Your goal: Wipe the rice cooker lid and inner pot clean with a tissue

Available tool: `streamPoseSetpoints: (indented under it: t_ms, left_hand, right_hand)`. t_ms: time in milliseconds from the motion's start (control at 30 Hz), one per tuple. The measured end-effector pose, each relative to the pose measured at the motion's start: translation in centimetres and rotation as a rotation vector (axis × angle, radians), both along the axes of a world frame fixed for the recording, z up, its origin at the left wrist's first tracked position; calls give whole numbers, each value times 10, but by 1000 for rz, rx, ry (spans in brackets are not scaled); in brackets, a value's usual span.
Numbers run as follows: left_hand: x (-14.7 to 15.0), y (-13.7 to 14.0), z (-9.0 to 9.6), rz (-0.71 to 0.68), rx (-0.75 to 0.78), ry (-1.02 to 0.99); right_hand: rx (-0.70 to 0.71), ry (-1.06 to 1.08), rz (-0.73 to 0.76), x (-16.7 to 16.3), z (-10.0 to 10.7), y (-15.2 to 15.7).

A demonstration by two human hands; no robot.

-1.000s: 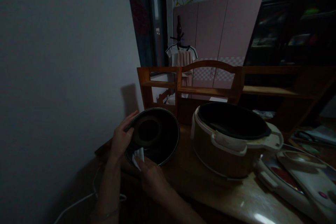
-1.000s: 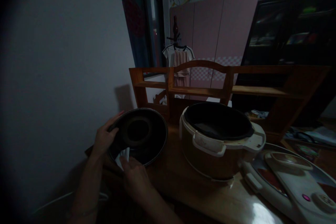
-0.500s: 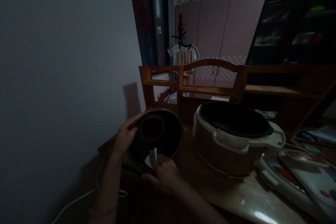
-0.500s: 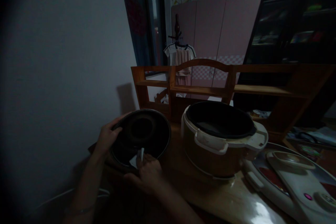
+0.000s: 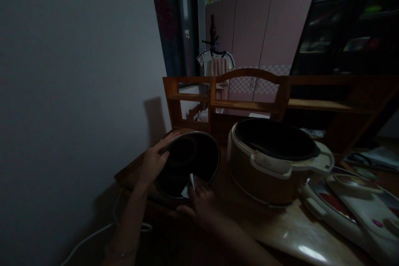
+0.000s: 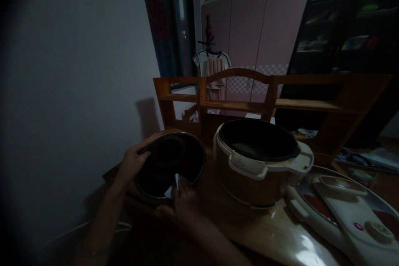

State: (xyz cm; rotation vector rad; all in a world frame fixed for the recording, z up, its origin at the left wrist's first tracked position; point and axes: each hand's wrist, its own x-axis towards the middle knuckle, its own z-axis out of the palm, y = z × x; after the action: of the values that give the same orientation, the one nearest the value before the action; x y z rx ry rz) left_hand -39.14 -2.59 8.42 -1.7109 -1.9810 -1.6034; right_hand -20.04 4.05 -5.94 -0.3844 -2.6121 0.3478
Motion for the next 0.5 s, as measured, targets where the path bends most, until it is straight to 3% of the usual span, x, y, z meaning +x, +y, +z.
streamPoseSetpoints:
  t_ms: [133,233,367,500]
  left_hand:
    - [10,6,5,-24,-18,34]
    - [12,7,6,-9,-14,25]
    - [9,3,3,15,7,0]
    - [2,-3,-2,35,39,-33]
  right_hand:
    - [-209,4,140,-3,15,-17]
    - [-280,14,194,-4,22,-21]
    - [-244,14,201,2,23,-17]
    - [-117,10,191,11,24,-9]
